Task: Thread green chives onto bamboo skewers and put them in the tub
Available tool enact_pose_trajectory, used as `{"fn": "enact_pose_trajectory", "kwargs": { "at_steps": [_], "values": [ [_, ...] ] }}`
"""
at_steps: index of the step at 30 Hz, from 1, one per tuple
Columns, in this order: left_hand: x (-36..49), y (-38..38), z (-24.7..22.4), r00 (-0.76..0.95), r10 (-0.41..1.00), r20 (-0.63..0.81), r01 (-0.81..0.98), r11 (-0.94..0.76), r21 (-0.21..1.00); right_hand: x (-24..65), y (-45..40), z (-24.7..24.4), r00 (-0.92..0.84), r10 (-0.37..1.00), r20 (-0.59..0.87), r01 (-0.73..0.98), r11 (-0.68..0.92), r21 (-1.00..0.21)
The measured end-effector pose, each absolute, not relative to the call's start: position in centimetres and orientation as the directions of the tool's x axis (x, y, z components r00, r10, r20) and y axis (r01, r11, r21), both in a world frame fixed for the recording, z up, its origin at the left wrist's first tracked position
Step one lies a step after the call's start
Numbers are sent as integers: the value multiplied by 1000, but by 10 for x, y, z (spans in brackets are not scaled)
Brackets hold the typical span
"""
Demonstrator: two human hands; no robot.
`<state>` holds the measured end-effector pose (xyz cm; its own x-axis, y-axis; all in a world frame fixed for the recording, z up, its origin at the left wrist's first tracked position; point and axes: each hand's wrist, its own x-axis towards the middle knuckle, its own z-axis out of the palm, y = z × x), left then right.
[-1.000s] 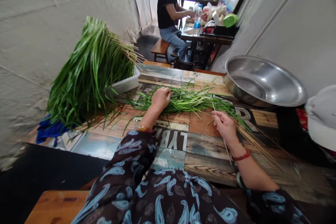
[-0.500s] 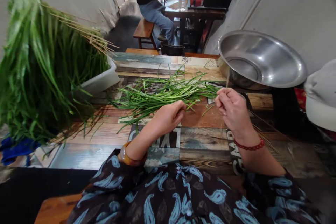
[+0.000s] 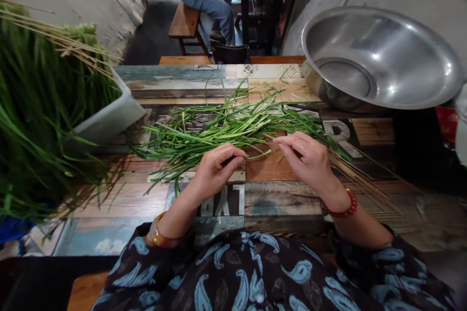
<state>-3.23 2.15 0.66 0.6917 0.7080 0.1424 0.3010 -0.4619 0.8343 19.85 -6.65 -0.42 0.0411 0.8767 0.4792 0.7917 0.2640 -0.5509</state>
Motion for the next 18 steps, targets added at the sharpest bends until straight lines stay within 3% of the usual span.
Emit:
{"fn": "enact_pose_trajectory", "kwargs": {
  "at_steps": [6, 12, 14, 18],
  "values": [
    [-31, 20, 5, 660, 749, -48, 211, -123, 970, 200, -66, -13, -84, 917, 391, 770, 308, -558],
    [-32, 20, -3, 666, 721, -190, 36, 224, 974, 205, -69, -8, -158, 943, 294, 755, 307, -580],
    [-33, 23, -6, 670, 706, -229, -8, 315, 949, 210, -69, -5, -102, 948, 300, 770, 266, -580],
    [-34, 27, -6, 576, 776, -257, -161, 417, 895, 230, -70, -3, 216, 907, 363, 840, 17, -542]
  ]
}}
